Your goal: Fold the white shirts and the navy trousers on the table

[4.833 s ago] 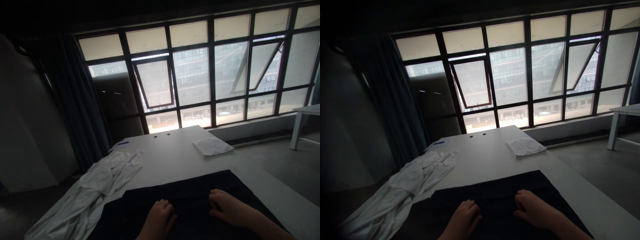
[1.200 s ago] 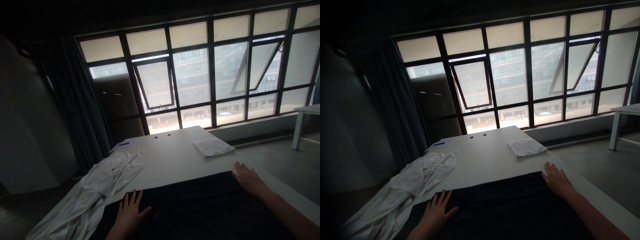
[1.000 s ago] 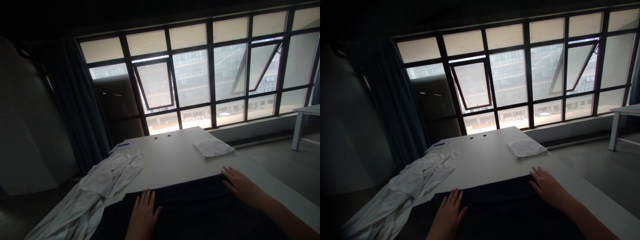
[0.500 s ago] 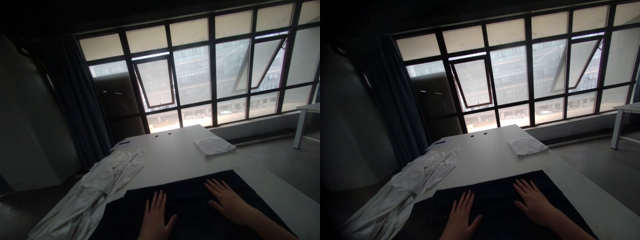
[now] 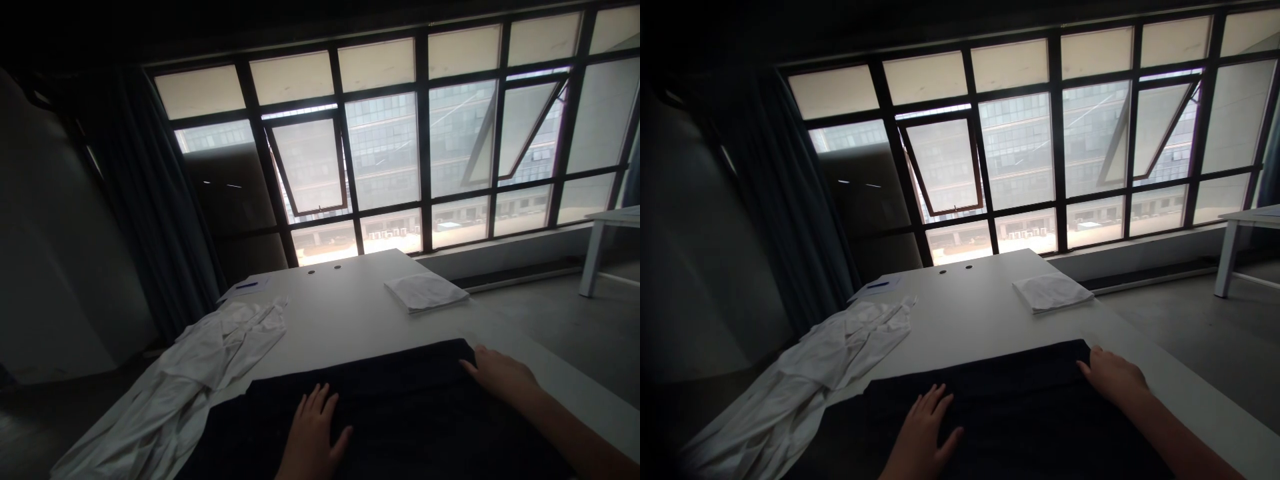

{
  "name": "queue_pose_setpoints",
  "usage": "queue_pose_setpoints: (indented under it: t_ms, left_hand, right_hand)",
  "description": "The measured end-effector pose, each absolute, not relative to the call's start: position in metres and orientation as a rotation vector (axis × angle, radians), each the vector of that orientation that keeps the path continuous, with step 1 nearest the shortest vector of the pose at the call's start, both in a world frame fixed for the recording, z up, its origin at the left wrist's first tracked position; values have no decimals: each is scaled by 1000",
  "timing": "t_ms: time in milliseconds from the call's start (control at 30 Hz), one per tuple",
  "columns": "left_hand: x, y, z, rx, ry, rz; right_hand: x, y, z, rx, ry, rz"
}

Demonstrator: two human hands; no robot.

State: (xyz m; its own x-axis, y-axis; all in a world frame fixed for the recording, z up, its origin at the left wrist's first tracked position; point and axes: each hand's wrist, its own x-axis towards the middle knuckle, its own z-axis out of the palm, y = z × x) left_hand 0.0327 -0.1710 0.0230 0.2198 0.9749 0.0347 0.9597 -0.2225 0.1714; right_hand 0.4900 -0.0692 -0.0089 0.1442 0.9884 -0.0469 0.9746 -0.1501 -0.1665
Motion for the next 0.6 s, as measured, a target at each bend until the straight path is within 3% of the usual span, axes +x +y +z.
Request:
queue_pose_setpoints:
  t_ms: [600]
  left_hand:
    - [34, -174, 36, 2502, 1799, 192]
  right_hand:
    - [494, -56, -11, -2142, -1969, 168]
